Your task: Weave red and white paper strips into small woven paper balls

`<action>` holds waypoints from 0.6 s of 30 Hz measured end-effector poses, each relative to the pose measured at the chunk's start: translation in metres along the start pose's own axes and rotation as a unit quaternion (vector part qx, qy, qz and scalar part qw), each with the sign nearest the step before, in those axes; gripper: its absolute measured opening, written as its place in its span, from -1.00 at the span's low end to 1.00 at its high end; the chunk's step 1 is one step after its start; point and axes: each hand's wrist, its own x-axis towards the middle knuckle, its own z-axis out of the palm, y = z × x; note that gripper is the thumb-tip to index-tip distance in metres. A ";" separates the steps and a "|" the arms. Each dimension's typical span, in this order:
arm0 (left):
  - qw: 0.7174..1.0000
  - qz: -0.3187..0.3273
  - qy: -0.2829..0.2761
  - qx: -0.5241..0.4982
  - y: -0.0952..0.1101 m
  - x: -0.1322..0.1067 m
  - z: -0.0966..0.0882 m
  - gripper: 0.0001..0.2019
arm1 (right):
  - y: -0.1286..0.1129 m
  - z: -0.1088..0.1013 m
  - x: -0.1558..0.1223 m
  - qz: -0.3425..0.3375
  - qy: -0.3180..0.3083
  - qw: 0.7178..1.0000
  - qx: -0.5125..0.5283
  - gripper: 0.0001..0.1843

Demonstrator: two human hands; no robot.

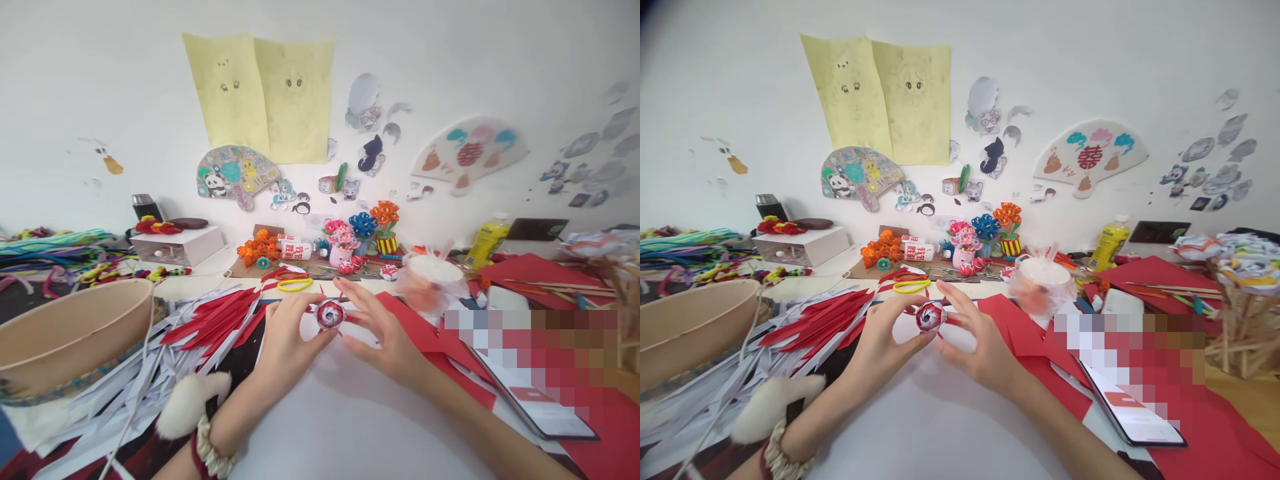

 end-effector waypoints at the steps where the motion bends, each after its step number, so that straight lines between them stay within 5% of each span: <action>1: 1.000 0.000 0.003 0.011 -0.001 0.001 -0.001 -0.64 | 0.000 -0.002 0.001 0.009 0.023 1.000 0.011 -0.31; 5: 0.998 0.002 0.028 0.052 -0.003 0.001 -0.002 -0.64 | 0.003 -0.006 0.006 0.056 0.114 0.992 -0.012 -0.56; 9: 0.998 -0.018 0.023 0.051 -0.007 0.000 0.003 -0.64 | 0.008 -0.003 0.007 0.105 0.060 0.992 -0.038 -0.60; 13: 0.997 -0.033 -0.070 0.023 -0.011 0.000 0.004 -0.42 | 0.019 -0.004 0.007 0.144 0.040 0.989 -0.008 -0.70; 15: 0.993 0.025 -0.102 0.048 -0.013 0.001 -0.001 -0.30 | 0.026 -0.008 0.008 0.161 0.048 0.986 0.001 -0.68; 18: 0.977 0.143 -0.101 0.122 -0.013 0.003 -0.009 -0.52 | 0.035 -0.013 0.010 0.179 0.047 0.983 0.004 -0.66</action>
